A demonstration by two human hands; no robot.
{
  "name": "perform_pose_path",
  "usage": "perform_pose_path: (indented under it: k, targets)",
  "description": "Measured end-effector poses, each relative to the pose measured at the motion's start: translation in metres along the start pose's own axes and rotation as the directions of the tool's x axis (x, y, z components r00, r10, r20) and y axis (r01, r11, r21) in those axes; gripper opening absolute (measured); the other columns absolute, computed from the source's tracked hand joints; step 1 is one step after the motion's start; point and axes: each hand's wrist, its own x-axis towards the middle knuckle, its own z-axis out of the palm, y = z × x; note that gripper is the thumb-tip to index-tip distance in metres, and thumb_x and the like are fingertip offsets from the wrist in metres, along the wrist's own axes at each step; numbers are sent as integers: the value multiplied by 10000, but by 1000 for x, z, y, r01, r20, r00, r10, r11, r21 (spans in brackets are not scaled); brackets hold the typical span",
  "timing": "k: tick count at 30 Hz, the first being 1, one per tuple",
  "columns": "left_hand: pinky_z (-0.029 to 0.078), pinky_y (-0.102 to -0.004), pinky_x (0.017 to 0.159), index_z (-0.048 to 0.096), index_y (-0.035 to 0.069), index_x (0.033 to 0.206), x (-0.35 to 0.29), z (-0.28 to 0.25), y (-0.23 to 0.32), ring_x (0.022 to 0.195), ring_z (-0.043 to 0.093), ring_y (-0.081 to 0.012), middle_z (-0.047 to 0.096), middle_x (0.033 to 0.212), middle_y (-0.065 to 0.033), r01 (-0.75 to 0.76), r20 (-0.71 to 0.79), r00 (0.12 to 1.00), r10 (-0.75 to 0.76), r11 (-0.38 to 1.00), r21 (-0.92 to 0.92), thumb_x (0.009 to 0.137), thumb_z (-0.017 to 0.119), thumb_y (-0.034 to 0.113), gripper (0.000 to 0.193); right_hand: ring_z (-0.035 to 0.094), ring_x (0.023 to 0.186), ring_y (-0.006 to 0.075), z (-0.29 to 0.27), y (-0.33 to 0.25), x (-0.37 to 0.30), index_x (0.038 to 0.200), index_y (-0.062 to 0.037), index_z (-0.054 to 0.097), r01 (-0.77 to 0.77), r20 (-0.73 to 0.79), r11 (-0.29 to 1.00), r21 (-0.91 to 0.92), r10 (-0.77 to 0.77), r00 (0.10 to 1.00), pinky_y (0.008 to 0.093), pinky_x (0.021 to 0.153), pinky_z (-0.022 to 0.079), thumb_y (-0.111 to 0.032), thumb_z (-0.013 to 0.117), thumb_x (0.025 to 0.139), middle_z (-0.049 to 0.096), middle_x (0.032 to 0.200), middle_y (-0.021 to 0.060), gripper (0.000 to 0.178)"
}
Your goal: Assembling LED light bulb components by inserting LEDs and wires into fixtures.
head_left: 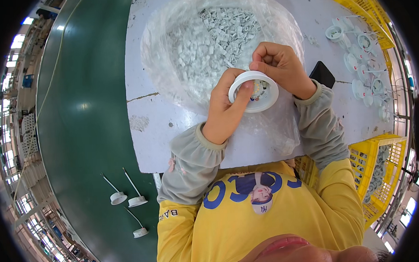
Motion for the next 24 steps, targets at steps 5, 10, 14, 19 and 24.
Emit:
perform_pose_path:
  k: [5,10,14,19,24]
  targets:
    - [412,-199,632,514,15,884,-1,1,0,731,505,-55,561,811,-22,76,5,997,-76,997,-9,874,541,201,188,540,722,37,-4,-10,-1,889,-7,565,38,110,999,16,-39,993,173,628,440,-70,580,828,585,797,4,88]
    - [422,-213,644,500,13,929,0,4,5,727,509,-63,563,798,-17,114,-39,992,-117,990,-79,856,554,125,144,548,796,60,-8,-16,-5,918,0,569,93,108,993,-72,-84,991,195,712,450,-26,560,826,586,843,13,95]
    - [435,-201,671,469,16,993,0,3,3,767,525,-58,574,863,-22,128,-51,990,-135,983,-129,848,572,149,222,559,809,74,-4,-17,-6,917,11,570,114,102,986,-123,-102,990,208,737,458,4,556,819,589,853,18,99]
    - [433,-197,669,472,22,999,1,-1,-2,776,524,-55,573,867,-17,105,-3,994,-106,991,-80,855,560,137,205,575,792,79,-5,-17,-7,915,15,580,105,60,976,-190,-96,994,204,728,468,9,573,806,598,849,27,110]
    - [438,-196,661,472,25,998,1,-2,2,776,528,-57,572,862,-19,105,24,994,-103,992,-74,855,563,135,202,590,773,85,-5,-20,-7,891,17,607,194,89,920,-341,-174,981,206,703,481,13,586,796,616,823,40,97]
